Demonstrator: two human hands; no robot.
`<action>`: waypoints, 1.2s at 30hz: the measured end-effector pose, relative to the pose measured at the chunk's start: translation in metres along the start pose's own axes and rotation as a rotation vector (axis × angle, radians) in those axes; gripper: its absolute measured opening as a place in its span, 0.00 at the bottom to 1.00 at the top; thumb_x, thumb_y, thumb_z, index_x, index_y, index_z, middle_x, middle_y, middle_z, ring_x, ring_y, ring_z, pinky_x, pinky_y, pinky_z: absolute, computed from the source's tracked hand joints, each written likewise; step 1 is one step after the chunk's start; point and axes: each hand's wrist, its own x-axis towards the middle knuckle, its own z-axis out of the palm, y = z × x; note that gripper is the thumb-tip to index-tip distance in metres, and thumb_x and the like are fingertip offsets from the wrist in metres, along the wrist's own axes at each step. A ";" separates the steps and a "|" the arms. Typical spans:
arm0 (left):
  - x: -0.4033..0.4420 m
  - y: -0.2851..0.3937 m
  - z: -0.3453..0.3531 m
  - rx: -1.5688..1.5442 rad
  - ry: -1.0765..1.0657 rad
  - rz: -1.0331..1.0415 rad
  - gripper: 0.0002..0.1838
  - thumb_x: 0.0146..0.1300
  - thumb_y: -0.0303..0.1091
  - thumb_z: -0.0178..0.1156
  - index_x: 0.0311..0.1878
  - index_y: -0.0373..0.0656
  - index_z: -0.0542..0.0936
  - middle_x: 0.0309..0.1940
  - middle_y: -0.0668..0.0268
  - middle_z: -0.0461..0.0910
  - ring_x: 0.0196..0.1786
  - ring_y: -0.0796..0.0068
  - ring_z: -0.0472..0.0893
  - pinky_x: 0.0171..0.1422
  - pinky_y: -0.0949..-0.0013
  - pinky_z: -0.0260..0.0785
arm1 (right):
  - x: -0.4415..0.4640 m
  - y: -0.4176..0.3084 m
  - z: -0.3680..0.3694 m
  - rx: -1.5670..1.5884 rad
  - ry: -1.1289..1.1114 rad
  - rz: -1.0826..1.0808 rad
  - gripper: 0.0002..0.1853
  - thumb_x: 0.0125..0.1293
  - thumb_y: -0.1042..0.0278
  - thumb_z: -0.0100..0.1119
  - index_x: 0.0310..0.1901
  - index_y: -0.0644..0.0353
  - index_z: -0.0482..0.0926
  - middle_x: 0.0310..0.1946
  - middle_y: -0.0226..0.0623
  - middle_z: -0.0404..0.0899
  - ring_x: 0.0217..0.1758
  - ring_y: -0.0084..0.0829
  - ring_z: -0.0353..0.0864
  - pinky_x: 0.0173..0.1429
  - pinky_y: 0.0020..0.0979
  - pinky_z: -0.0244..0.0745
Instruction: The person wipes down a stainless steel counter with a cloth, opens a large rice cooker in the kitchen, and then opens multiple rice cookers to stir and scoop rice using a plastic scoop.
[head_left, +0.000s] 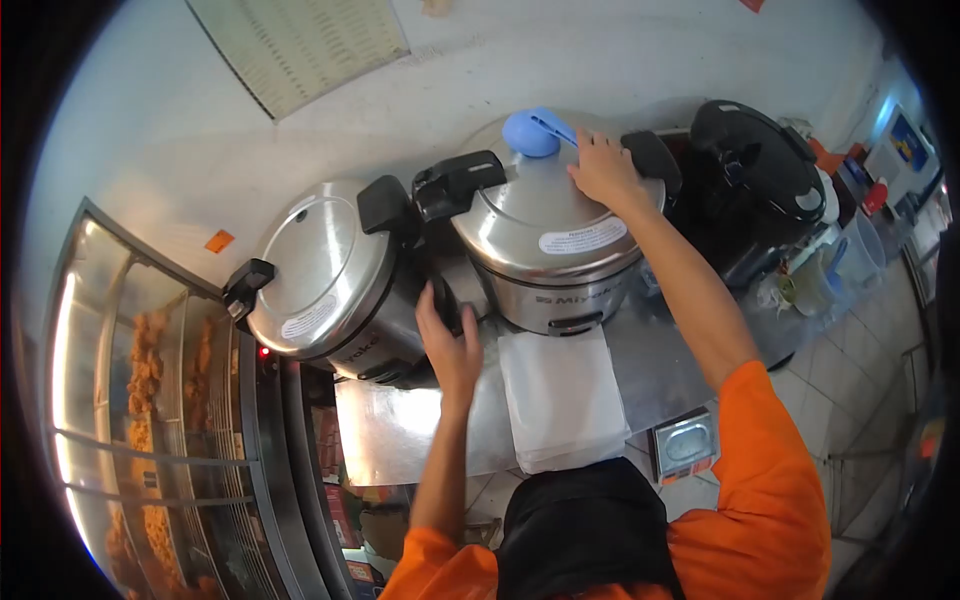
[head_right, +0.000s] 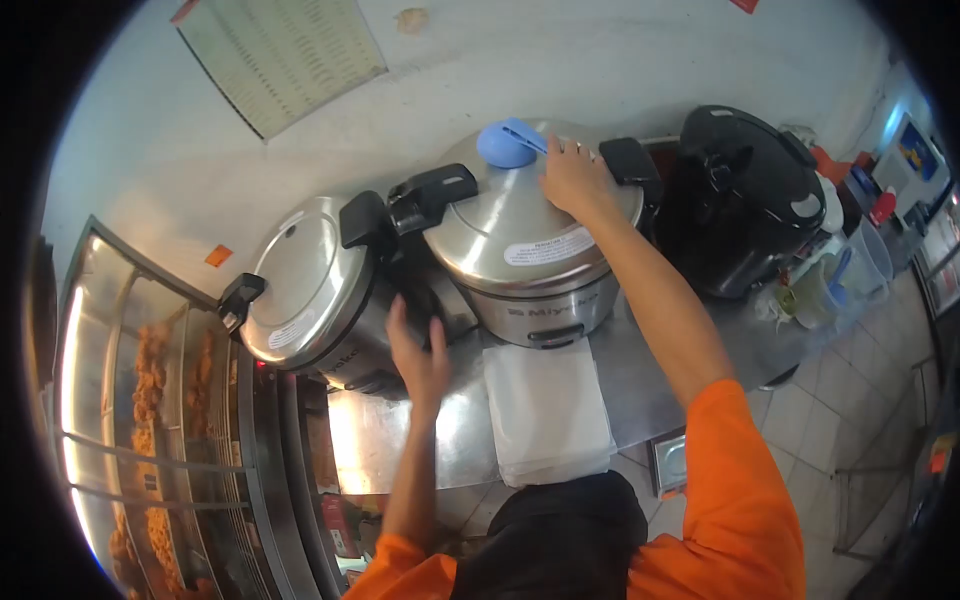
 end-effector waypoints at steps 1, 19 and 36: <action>0.041 0.017 -0.001 0.042 0.013 0.095 0.30 0.59 0.25 0.60 0.64 0.29 0.64 0.60 0.43 0.68 0.63 0.45 0.68 0.68 0.55 0.61 | 0.006 0.001 0.000 0.020 0.014 -0.017 0.26 0.58 0.67 0.61 0.59 0.59 0.73 0.57 0.51 0.72 0.59 0.48 0.74 0.57 0.42 0.74; 0.208 0.030 0.065 1.125 -0.413 0.354 0.09 0.56 0.30 0.54 0.28 0.45 0.85 0.28 0.56 0.84 0.34 0.59 0.85 0.39 0.59 0.78 | -0.154 0.216 -0.111 1.176 0.093 0.280 0.13 0.62 0.75 0.59 0.49 0.66 0.76 0.24 0.24 0.68 0.23 0.13 0.65 0.27 0.19 0.61; 0.342 0.269 0.065 1.141 -0.306 0.849 0.09 0.53 0.36 0.62 0.34 0.42 0.83 0.32 0.54 0.82 0.38 0.52 0.83 0.44 0.54 0.76 | -0.294 0.283 -0.071 1.331 0.108 0.866 0.10 0.64 0.68 0.58 0.44 0.64 0.76 0.19 0.26 0.67 0.18 0.16 0.64 0.22 0.21 0.57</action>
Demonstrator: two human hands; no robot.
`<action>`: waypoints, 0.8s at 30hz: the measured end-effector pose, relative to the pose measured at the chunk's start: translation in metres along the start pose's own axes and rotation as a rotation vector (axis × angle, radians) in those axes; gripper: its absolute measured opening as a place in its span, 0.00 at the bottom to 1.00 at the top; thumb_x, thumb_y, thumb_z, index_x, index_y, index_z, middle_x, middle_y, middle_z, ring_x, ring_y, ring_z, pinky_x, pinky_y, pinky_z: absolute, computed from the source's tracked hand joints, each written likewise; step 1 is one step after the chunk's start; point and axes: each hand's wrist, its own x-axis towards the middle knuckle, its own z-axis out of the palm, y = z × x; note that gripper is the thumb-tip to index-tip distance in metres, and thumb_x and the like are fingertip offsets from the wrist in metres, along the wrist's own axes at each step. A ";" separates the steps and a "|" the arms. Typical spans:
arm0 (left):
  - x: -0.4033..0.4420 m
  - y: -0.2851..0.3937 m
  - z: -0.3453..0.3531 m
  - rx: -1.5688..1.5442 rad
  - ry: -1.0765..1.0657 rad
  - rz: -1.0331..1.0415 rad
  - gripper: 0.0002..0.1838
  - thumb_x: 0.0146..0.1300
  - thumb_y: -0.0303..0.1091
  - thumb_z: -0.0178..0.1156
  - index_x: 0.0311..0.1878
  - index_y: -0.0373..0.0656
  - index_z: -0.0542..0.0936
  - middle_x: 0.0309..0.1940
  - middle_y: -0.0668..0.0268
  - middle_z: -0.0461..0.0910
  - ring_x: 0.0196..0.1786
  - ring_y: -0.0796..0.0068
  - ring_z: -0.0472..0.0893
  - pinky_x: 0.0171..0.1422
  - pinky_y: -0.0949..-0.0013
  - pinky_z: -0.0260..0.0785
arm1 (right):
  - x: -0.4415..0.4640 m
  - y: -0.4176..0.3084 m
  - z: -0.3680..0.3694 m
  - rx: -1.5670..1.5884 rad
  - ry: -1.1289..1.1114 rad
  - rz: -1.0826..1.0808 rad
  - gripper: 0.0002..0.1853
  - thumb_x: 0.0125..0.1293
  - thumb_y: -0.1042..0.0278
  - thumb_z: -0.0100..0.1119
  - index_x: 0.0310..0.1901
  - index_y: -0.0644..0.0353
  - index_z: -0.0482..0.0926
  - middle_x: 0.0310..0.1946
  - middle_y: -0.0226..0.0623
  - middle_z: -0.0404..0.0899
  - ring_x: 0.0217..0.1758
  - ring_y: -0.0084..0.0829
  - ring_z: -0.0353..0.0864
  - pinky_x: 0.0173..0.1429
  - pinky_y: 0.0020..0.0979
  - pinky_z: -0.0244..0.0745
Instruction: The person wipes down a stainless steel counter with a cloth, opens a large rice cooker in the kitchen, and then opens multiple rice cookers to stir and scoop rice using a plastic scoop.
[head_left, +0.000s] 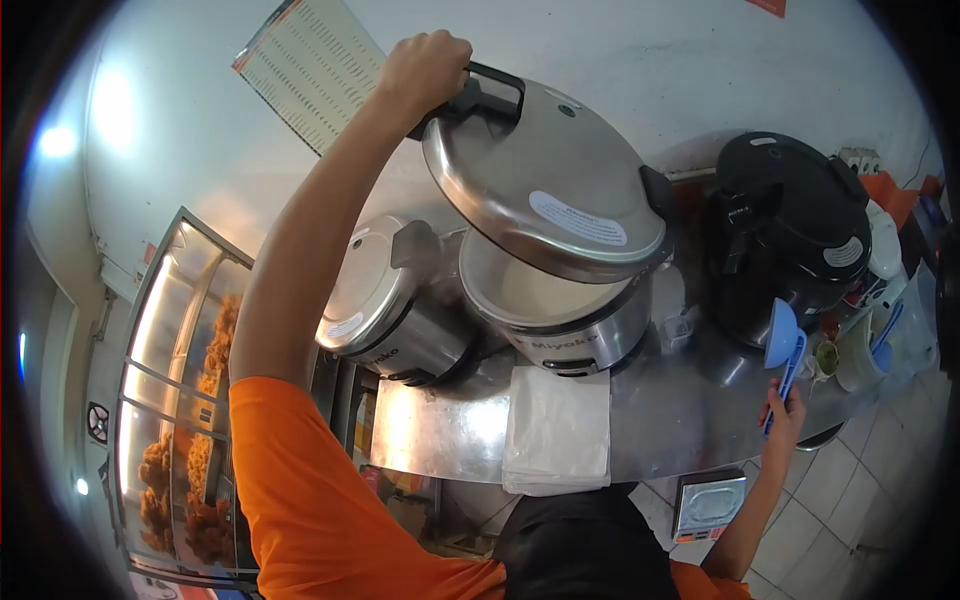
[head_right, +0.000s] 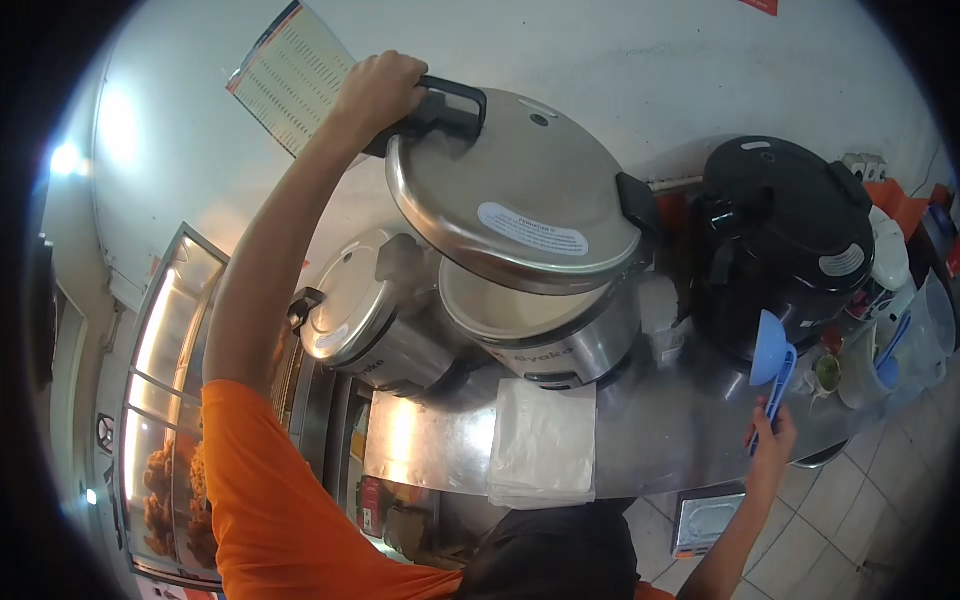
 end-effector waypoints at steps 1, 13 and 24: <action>-0.003 0.001 -0.002 -0.012 -0.022 -0.002 0.10 0.53 0.36 0.63 0.35 0.42 0.83 0.32 0.54 0.82 0.38 0.52 0.83 0.45 0.54 0.76 | 0.002 0.003 0.000 0.002 -0.002 -0.002 0.10 0.64 0.68 0.58 0.44 0.64 0.76 0.19 0.26 0.67 0.18 0.16 0.64 0.22 0.21 0.57; -0.171 0.012 0.181 -0.286 -0.454 -0.070 0.11 0.53 0.35 0.60 0.38 0.43 0.85 0.35 0.50 0.82 0.40 0.50 0.82 0.47 0.53 0.74 | 0.004 0.034 -0.047 0.002 0.177 0.073 0.13 0.64 0.66 0.59 0.46 0.62 0.75 0.20 0.26 0.66 0.16 0.17 0.65 0.19 0.21 0.57; -0.209 -0.002 0.226 -0.871 -0.286 -0.247 0.24 0.49 0.45 0.70 0.52 0.53 0.83 0.35 0.50 0.82 0.37 0.47 0.81 0.48 0.56 0.72 | -0.006 0.019 0.048 0.010 0.112 -0.030 0.12 0.66 0.64 0.59 0.48 0.57 0.74 0.26 0.23 0.69 0.22 0.15 0.66 0.21 0.20 0.59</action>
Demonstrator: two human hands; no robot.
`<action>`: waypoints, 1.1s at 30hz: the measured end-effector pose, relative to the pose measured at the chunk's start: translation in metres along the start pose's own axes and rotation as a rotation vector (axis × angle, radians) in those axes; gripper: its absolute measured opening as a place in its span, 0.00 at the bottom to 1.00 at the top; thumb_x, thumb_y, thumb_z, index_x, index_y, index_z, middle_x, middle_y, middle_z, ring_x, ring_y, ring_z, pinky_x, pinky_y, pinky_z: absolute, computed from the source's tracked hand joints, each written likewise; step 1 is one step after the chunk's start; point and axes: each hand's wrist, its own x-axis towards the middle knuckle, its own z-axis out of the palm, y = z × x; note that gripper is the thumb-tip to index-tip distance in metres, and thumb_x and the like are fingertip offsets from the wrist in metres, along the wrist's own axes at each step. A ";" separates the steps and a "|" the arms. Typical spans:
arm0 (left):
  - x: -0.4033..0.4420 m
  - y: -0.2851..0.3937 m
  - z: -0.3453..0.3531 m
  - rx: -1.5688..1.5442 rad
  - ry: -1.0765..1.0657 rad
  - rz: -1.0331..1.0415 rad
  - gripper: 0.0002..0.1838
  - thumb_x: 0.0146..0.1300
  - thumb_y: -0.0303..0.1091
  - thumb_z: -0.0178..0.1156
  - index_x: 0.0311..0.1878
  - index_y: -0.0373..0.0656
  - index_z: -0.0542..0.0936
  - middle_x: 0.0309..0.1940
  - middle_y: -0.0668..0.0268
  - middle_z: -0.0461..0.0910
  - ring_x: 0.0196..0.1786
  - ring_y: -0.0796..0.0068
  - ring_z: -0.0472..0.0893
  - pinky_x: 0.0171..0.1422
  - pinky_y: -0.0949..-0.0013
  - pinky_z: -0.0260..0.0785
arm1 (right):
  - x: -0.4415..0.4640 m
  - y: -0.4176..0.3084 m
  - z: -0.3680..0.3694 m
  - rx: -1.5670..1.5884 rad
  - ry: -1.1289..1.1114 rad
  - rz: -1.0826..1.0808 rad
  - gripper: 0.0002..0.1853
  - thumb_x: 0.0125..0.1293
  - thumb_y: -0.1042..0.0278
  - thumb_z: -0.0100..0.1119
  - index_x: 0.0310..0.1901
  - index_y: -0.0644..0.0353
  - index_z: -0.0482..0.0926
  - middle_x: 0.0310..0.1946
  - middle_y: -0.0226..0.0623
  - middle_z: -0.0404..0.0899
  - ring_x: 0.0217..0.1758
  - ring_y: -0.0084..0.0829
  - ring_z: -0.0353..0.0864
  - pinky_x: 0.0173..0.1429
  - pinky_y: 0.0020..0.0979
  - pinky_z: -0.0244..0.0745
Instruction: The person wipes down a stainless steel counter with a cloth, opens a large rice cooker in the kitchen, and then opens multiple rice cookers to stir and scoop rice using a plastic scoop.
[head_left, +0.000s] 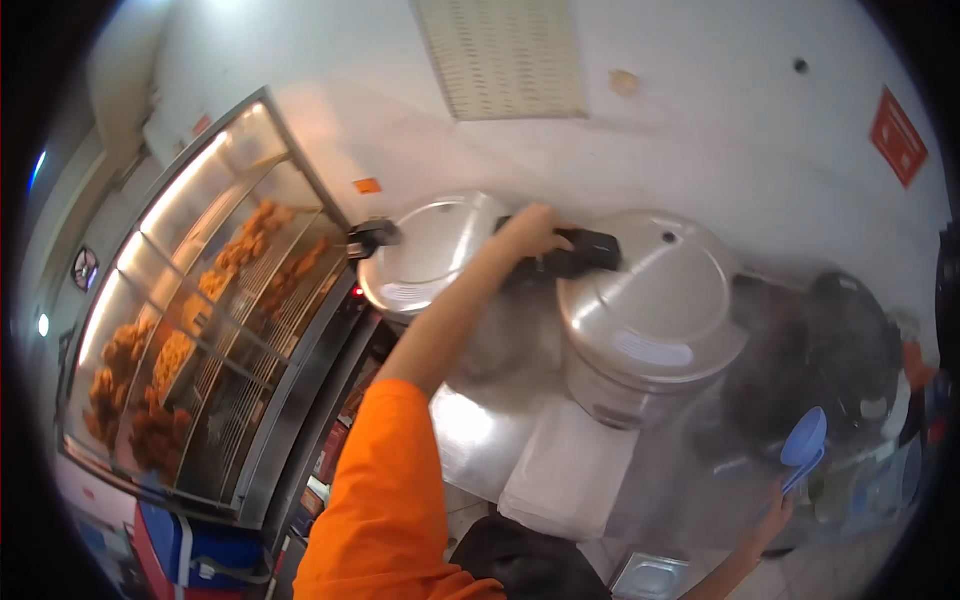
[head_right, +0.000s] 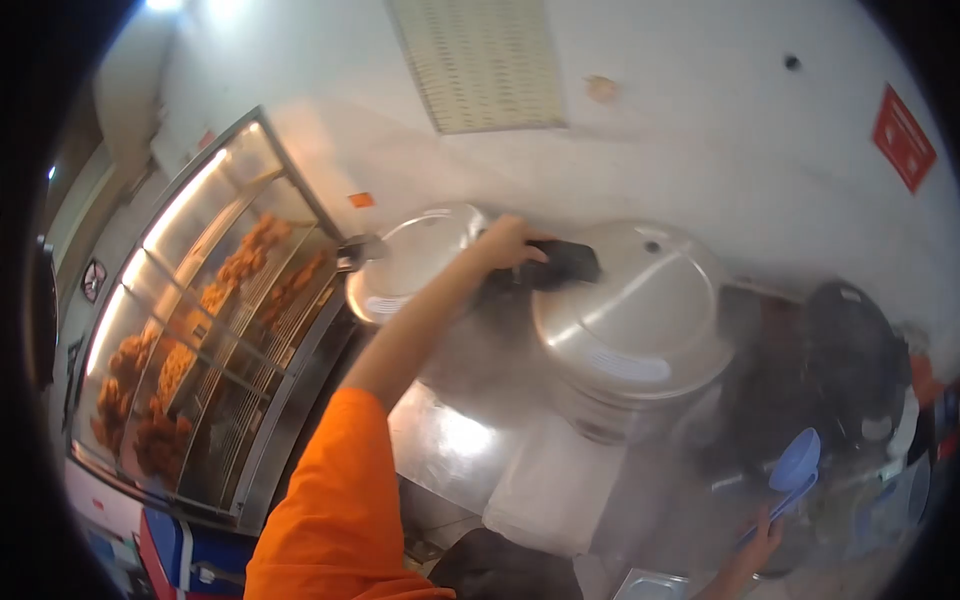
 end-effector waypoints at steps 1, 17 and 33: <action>-0.002 0.000 -0.003 -0.018 -0.029 -0.008 0.26 0.49 0.47 0.70 0.54 0.57 0.82 0.38 0.50 0.82 0.42 0.46 0.80 0.51 0.55 0.72 | -0.002 -0.003 0.019 0.058 -0.076 -0.041 0.13 0.66 0.64 0.59 0.48 0.57 0.74 0.26 0.23 0.70 0.22 0.15 0.66 0.21 0.20 0.59; -0.200 -0.295 -0.104 0.263 -0.193 -0.598 0.18 0.56 0.34 0.55 0.45 0.29 0.80 0.48 0.43 0.80 0.54 0.46 0.79 0.54 0.51 0.74 | -0.230 0.026 0.115 0.188 0.210 0.004 0.12 0.66 0.62 0.58 0.48 0.56 0.74 0.24 0.23 0.66 0.19 0.15 0.63 0.20 0.20 0.56; -0.202 -0.266 -0.185 0.691 0.370 -0.029 0.05 0.56 0.29 0.53 0.29 0.42 0.78 0.26 0.57 0.81 0.31 0.57 0.83 0.34 0.59 0.76 | -0.322 -0.002 0.217 0.266 0.223 -0.081 0.12 0.66 0.64 0.57 0.48 0.58 0.73 0.25 0.25 0.66 0.19 0.16 0.64 0.20 0.20 0.57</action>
